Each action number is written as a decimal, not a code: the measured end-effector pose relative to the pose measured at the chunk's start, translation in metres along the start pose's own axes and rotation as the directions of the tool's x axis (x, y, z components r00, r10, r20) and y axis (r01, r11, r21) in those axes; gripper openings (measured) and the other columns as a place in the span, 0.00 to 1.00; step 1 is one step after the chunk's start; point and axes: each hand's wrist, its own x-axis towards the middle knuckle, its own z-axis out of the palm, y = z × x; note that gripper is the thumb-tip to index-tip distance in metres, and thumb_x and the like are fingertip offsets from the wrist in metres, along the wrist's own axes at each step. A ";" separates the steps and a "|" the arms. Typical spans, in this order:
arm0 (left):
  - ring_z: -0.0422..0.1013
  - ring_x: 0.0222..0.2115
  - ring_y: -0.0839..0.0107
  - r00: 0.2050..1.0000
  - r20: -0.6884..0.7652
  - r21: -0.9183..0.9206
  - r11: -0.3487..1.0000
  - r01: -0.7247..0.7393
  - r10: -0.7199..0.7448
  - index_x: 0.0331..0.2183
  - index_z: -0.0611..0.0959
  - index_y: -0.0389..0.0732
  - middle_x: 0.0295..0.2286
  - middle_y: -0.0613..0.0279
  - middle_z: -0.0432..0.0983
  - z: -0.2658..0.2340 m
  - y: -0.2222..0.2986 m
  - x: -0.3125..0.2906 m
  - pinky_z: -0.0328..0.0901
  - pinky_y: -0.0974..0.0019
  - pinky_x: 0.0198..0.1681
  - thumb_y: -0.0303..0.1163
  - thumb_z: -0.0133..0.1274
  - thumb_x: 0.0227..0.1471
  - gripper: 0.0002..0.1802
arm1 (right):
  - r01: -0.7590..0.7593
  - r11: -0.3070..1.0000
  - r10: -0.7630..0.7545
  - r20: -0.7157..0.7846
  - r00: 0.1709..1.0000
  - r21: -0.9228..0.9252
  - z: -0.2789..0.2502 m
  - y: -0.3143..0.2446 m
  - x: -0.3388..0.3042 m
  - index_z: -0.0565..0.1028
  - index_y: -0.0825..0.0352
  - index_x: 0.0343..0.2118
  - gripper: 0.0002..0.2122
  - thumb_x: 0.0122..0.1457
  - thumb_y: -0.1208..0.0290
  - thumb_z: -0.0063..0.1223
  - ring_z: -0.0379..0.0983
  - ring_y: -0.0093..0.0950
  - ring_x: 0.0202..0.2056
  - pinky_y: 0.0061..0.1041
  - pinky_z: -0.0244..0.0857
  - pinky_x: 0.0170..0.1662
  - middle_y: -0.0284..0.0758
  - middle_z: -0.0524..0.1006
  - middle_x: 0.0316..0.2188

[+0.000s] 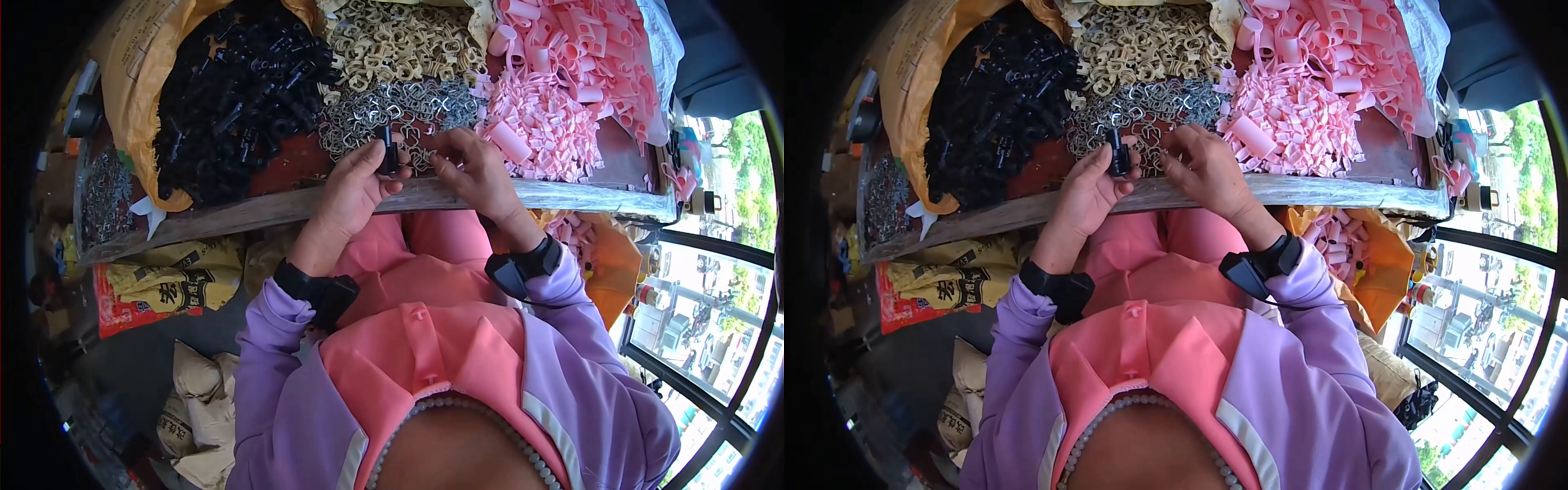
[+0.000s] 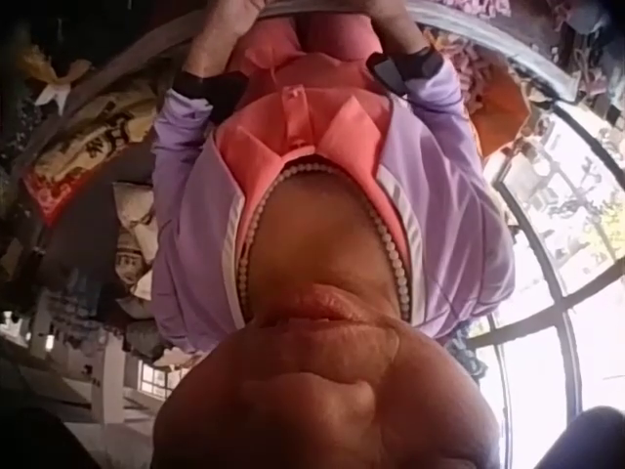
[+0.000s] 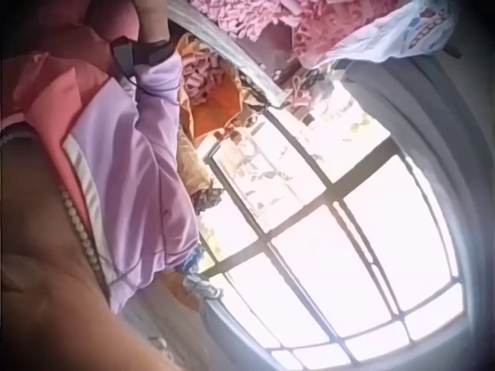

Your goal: The person assembles components by hand, picking up a black plastic part and a metal clip, fitting the clip onto the part, and then sliding a pink plastic sleeve over the assembly. This process is repeated multiple times throughout the video.

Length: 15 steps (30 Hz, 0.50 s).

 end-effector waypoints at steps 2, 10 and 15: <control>0.67 0.23 0.76 1.000 -0.013 0.027 1.000 -0.011 0.012 0.38 0.70 0.38 0.27 0.62 0.70 -0.009 0.001 -0.003 0.61 0.78 0.23 0.39 0.42 0.49 0.17 | 0.026 0.997 -0.024 0.022 0.999 -0.071 -0.003 0.003 0.001 0.69 0.69 0.29 0.07 0.45 0.75 0.48 0.65 0.23 0.20 0.20 0.60 0.25 0.32 0.66 0.20; 0.67 0.24 0.76 0.998 -0.034 0.004 0.999 -0.044 0.044 0.37 0.70 0.38 0.27 0.61 0.71 -0.029 0.008 -0.005 0.61 0.78 0.23 0.39 0.42 0.49 0.16 | 0.126 0.920 -0.083 0.129 0.988 -0.370 0.010 0.015 0.023 0.69 0.65 0.31 0.09 0.44 0.74 0.47 0.67 0.34 0.22 0.28 0.61 0.24 0.37 0.67 0.21; 0.68 0.25 0.75 1.000 -0.031 -0.015 1.000 -0.004 0.003 0.36 0.71 0.38 0.28 0.61 0.71 -0.029 0.010 -0.006 0.62 0.77 0.25 0.37 0.42 0.49 0.15 | 0.159 0.874 -0.085 0.178 0.980 -0.460 0.020 0.024 0.030 0.68 0.65 0.27 0.06 0.45 0.72 0.46 0.67 0.36 0.22 0.31 0.62 0.24 0.37 0.66 0.21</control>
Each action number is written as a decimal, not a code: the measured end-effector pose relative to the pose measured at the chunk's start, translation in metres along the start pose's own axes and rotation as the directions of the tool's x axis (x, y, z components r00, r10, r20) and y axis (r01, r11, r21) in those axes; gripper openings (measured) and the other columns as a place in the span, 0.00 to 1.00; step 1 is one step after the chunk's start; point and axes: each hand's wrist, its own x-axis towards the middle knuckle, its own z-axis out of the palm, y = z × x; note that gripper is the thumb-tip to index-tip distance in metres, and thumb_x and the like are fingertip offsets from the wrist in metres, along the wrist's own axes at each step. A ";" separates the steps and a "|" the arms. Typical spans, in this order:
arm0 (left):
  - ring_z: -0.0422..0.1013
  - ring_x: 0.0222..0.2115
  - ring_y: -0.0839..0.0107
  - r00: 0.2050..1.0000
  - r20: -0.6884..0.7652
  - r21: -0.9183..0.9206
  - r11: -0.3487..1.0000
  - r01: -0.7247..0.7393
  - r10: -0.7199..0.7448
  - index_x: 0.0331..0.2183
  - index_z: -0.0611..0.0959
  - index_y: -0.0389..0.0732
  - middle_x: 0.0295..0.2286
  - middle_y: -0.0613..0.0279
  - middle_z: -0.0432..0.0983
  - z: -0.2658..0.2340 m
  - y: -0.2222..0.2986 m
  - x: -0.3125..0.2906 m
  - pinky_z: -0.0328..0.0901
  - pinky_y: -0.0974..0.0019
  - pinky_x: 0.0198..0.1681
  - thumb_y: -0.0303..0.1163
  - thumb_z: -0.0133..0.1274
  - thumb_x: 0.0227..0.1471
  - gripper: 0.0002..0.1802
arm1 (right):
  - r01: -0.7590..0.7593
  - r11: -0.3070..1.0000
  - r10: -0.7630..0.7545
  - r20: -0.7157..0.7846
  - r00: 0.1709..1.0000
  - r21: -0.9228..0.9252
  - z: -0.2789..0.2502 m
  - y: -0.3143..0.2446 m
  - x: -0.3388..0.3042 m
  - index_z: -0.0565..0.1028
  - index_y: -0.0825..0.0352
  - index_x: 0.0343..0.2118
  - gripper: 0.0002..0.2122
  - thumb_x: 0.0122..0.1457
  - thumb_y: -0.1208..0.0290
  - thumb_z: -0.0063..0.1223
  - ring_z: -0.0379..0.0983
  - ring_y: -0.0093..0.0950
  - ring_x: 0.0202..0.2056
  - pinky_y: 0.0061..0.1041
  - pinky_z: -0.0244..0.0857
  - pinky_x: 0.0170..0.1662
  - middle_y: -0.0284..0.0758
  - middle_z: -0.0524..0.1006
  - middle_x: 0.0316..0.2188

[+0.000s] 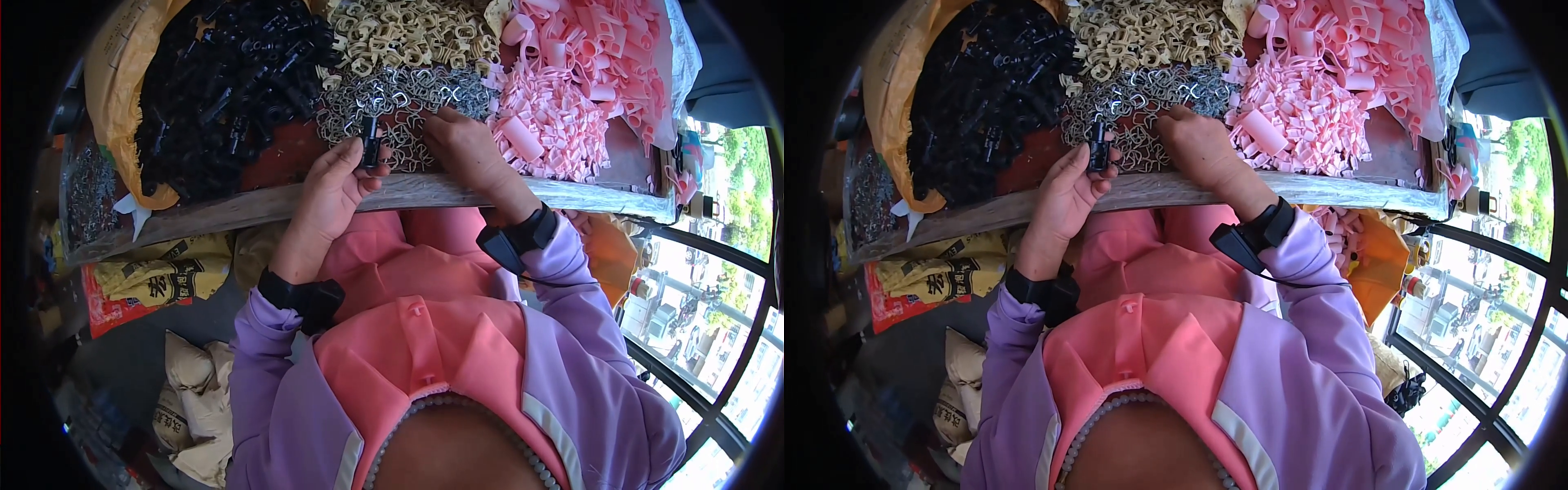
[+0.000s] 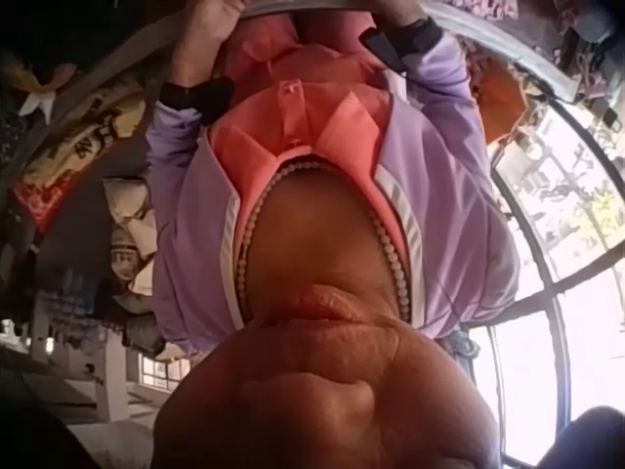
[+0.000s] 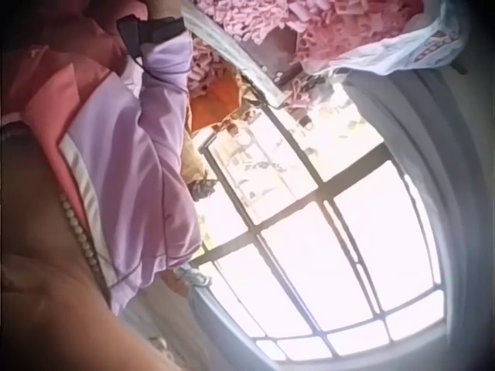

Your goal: The person assembles components by hand, picking up a black plastic part and a metal clip, fitting the clip onto the part, and then sliding a pink plastic sleeve over the assembly. This process is repeated multiple times throughout the video.

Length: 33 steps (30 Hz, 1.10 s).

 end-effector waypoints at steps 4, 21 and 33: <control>0.68 0.27 0.75 1.000 -0.020 0.027 1.000 0.012 -0.011 0.36 0.71 0.38 0.29 0.60 0.71 0.001 -0.001 -0.001 0.63 0.77 0.26 0.36 0.41 0.49 0.13 | -0.027 0.999 0.029 0.037 0.999 -0.044 0.006 0.002 0.003 0.66 0.66 0.24 0.05 0.45 0.71 0.46 0.66 0.37 0.23 0.32 0.62 0.24 0.37 0.66 0.21; 0.69 0.27 0.74 0.997 0.069 0.010 1.000 0.026 -0.026 0.36 0.71 0.38 0.31 0.59 0.71 0.013 -0.020 -0.025 0.65 0.75 0.30 0.32 0.42 0.49 0.12 | 0.111 0.908 -0.070 -0.115 0.991 0.405 -0.046 -0.061 -0.022 0.68 0.69 0.24 0.04 0.43 0.78 0.49 0.66 0.33 0.20 0.27 0.60 0.22 0.36 0.66 0.20; 0.68 0.29 0.76 0.995 0.071 0.043 0.997 0.069 -0.072 0.35 0.71 0.37 0.29 0.65 0.69 0.018 -0.027 -0.028 0.65 0.73 0.32 0.33 0.41 0.50 0.12 | 0.171 0.960 -0.166 -0.041 0.985 0.221 -0.034 -0.063 -0.027 0.68 0.66 0.22 0.05 0.40 0.76 0.51 0.66 0.34 0.18 0.27 0.60 0.19 0.35 0.65 0.19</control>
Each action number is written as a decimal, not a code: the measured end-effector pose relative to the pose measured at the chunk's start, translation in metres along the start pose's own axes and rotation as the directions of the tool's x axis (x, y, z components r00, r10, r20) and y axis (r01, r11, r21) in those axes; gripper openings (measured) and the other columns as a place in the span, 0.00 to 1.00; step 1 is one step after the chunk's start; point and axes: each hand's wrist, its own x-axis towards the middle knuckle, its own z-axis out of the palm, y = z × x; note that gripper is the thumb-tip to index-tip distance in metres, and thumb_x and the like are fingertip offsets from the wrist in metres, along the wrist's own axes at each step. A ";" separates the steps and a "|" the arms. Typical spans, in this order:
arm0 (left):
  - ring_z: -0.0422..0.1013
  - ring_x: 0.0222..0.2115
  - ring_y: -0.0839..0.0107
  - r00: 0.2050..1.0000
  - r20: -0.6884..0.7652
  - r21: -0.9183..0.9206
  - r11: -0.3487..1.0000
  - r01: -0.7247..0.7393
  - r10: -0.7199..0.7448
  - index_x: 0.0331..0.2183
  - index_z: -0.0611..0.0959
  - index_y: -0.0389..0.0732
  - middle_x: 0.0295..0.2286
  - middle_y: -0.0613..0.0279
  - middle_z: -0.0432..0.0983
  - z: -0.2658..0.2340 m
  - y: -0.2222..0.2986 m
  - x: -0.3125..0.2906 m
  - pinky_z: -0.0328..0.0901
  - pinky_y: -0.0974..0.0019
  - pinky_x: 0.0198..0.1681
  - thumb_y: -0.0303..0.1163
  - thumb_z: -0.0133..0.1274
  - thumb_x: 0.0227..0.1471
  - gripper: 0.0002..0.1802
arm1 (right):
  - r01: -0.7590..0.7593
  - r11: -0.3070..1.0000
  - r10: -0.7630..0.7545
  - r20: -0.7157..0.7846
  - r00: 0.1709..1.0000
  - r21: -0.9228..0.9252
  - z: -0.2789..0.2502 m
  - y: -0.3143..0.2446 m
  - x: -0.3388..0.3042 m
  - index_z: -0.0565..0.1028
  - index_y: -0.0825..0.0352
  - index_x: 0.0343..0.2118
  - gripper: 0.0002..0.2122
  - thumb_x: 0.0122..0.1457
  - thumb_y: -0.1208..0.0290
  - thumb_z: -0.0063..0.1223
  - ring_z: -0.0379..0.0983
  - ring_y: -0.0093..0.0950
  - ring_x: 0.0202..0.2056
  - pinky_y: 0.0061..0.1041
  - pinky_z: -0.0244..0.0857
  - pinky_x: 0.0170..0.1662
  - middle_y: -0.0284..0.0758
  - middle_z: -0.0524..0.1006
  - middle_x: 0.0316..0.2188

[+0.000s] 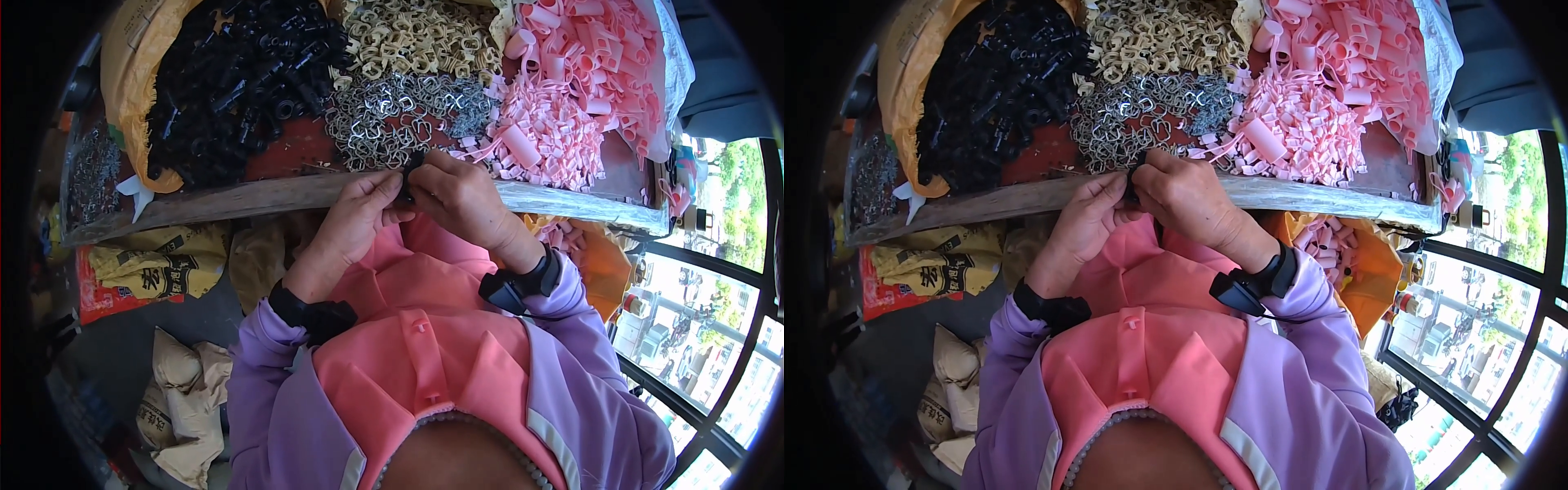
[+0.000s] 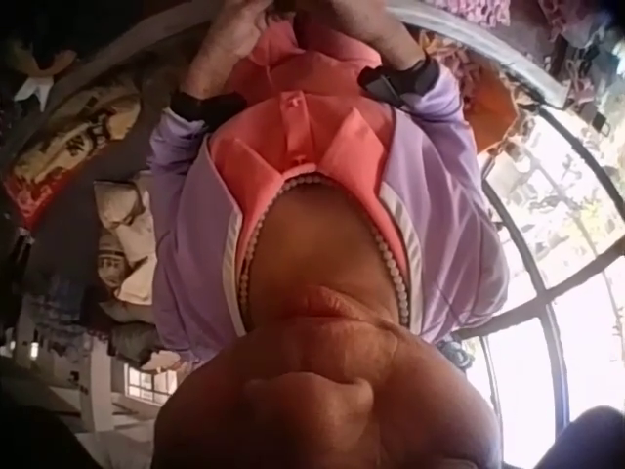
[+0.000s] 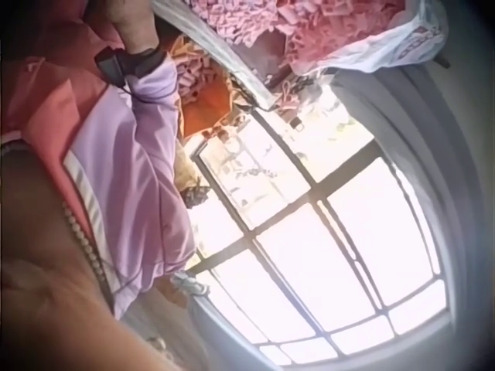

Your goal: The person assembles components by hand, picking up a black plastic part and a metal clip, fitting the clip onto the part, and then sliding a pink plastic sleeve over the assembly. This process is repeated multiple times throughout the video.

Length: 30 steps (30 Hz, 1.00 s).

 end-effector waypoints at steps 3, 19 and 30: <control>0.68 0.29 0.76 1.000 -0.015 0.040 0.999 0.025 -0.024 0.35 0.71 0.37 0.29 0.64 0.69 0.001 -0.001 -0.001 0.65 0.74 0.32 0.33 0.41 0.50 0.12 | 0.001 1.000 -0.001 0.035 0.999 0.003 0.000 0.001 0.001 0.68 0.66 0.22 0.05 0.40 0.76 0.50 0.66 0.34 0.18 0.27 0.60 0.19 0.35 0.65 0.19; 0.69 0.31 0.70 0.997 0.041 -0.217 0.973 0.080 -0.073 0.36 0.71 0.36 0.31 0.60 0.70 -0.020 0.003 -0.012 0.66 0.73 0.34 0.32 0.41 0.50 0.12 | 0.003 0.960 -0.032 0.100 0.994 0.280 -0.001 0.010 0.006 0.72 0.65 0.26 0.08 0.41 0.69 0.54 0.64 0.30 0.31 0.25 0.57 0.34 0.34 0.67 0.28; 0.69 0.31 0.74 1.000 0.006 -0.137 0.990 0.018 -0.018 0.37 0.71 0.38 0.31 0.62 0.71 -0.023 0.001 -0.018 0.65 0.74 0.35 0.30 0.42 0.49 0.12 | 0.140 0.988 -0.147 0.122 0.982 0.066 0.009 -0.001 -0.002 0.73 0.62 0.31 0.13 0.38 0.67 0.55 0.54 0.36 0.43 0.35 0.46 0.44 0.38 0.60 0.43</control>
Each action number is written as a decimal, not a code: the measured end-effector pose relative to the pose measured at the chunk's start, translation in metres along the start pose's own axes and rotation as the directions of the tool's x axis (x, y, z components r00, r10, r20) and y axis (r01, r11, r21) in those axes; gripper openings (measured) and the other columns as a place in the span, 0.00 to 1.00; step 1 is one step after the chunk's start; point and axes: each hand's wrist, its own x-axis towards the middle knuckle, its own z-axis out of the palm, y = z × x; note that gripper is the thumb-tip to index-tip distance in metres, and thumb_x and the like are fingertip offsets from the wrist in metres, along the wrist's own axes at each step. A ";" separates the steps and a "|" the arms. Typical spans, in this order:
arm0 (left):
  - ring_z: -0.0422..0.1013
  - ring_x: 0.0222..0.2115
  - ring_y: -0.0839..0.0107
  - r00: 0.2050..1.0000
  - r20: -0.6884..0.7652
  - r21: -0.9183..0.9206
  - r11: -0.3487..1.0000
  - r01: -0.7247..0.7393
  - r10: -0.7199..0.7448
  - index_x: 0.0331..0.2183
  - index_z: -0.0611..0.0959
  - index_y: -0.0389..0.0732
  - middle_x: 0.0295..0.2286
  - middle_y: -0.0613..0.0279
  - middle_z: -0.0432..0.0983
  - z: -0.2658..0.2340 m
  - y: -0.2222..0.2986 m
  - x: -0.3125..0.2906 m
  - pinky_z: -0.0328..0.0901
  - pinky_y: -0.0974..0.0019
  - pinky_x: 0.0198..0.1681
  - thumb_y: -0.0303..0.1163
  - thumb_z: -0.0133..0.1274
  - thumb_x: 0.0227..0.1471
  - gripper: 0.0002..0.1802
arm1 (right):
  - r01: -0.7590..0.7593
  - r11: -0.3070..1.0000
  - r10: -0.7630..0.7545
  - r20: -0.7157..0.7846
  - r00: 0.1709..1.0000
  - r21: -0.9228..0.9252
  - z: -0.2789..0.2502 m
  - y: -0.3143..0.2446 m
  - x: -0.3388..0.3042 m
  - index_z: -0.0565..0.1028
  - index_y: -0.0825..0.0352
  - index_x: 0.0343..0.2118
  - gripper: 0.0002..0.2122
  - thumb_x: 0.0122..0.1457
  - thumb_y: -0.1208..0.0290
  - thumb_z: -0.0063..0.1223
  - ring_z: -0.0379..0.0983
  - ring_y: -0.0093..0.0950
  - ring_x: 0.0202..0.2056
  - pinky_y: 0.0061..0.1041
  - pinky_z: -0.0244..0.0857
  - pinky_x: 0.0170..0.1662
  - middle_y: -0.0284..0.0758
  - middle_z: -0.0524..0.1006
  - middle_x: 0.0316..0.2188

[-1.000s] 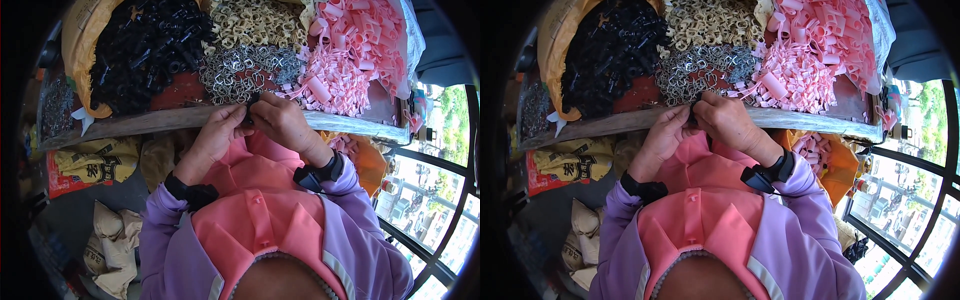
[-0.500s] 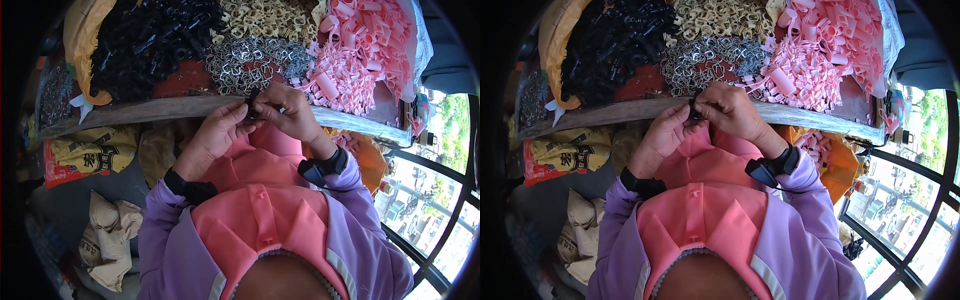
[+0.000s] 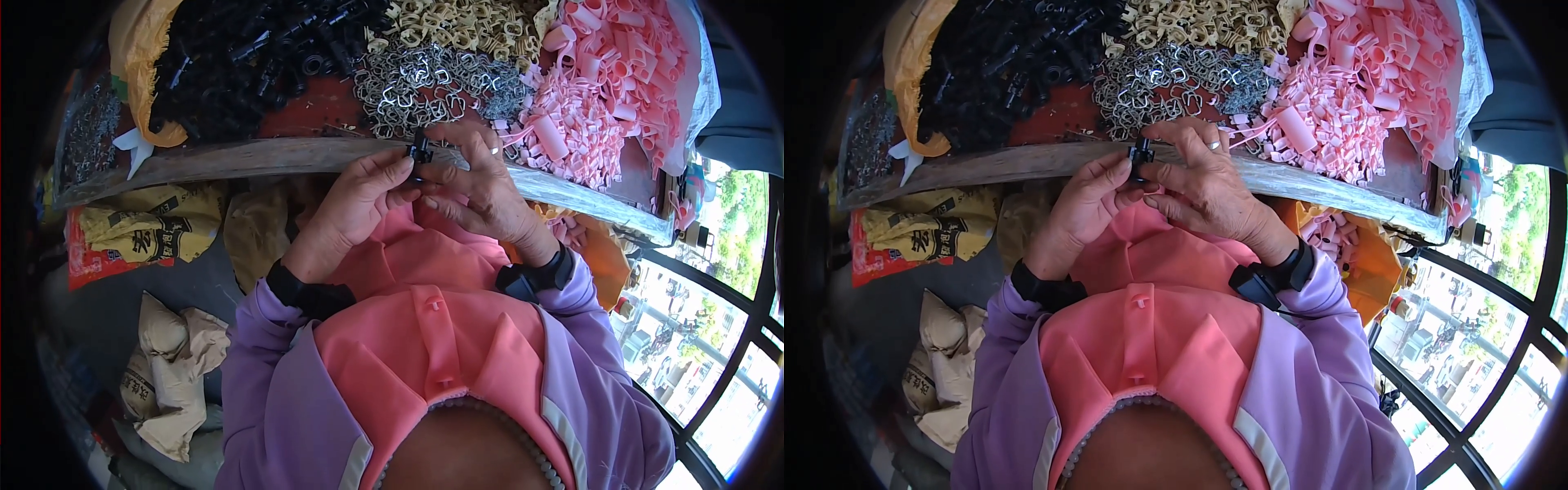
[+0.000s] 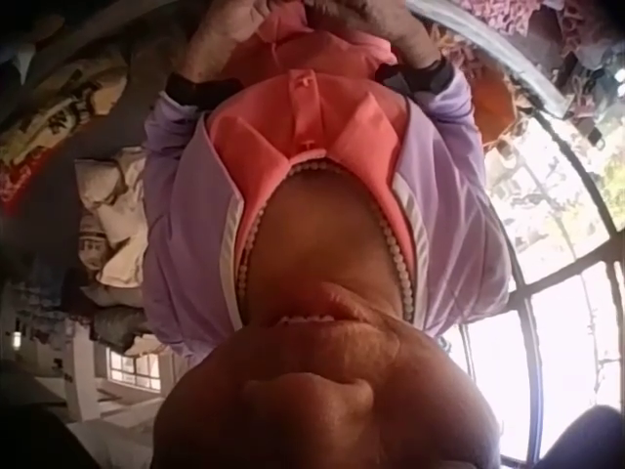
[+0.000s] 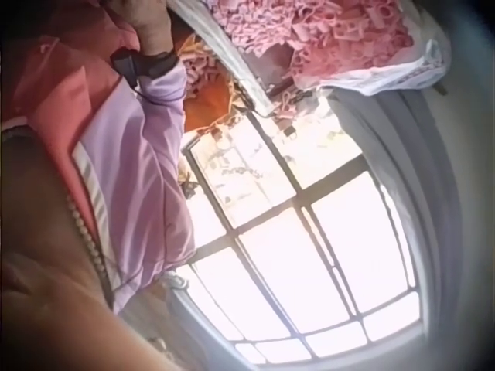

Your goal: The person assembles components by hand, picking up a black plastic part and a metal clip, fitting the clip onto the part, and then sliding a pink plastic sleeve over the assembly. This process is repeated multiple times throughout the video.

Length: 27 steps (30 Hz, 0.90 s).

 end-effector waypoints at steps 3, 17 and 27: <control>0.69 0.30 0.74 1.000 -0.004 -0.019 1.000 -0.019 0.019 0.36 0.72 0.37 0.31 0.62 0.71 0.004 -0.001 -0.004 0.65 0.75 0.34 0.30 0.44 0.47 0.11 | -0.023 1.000 0.023 -0.063 0.998 0.000 0.003 -0.009 -0.008 0.72 0.63 0.31 0.13 0.40 0.66 0.55 0.54 0.37 0.43 0.35 0.48 0.45 0.40 0.60 0.43; 0.68 0.32 0.76 0.999 -0.034 0.043 0.999 0.012 -0.011 0.36 0.73 0.37 0.31 0.64 0.71 0.016 -0.016 -0.014 0.64 0.76 0.33 0.28 0.46 0.46 0.12 | -0.109 0.989 0.116 -0.059 0.992 0.103 0.018 -0.018 -0.029 0.66 0.66 0.36 0.20 0.39 0.66 0.57 0.50 0.40 0.48 0.35 0.46 0.48 0.45 0.52 0.48; 0.69 0.31 0.70 0.999 -0.029 -0.014 0.999 0.036 -0.036 0.37 0.72 0.36 0.32 0.61 0.70 0.004 -0.022 -0.004 0.66 0.74 0.34 0.29 0.45 0.47 0.13 | -0.128 0.987 0.136 -0.076 0.988 0.096 0.019 -0.006 -0.027 0.66 0.66 0.35 0.19 0.39 0.66 0.57 0.53 0.40 0.46 0.34 0.47 0.47 0.45 0.54 0.47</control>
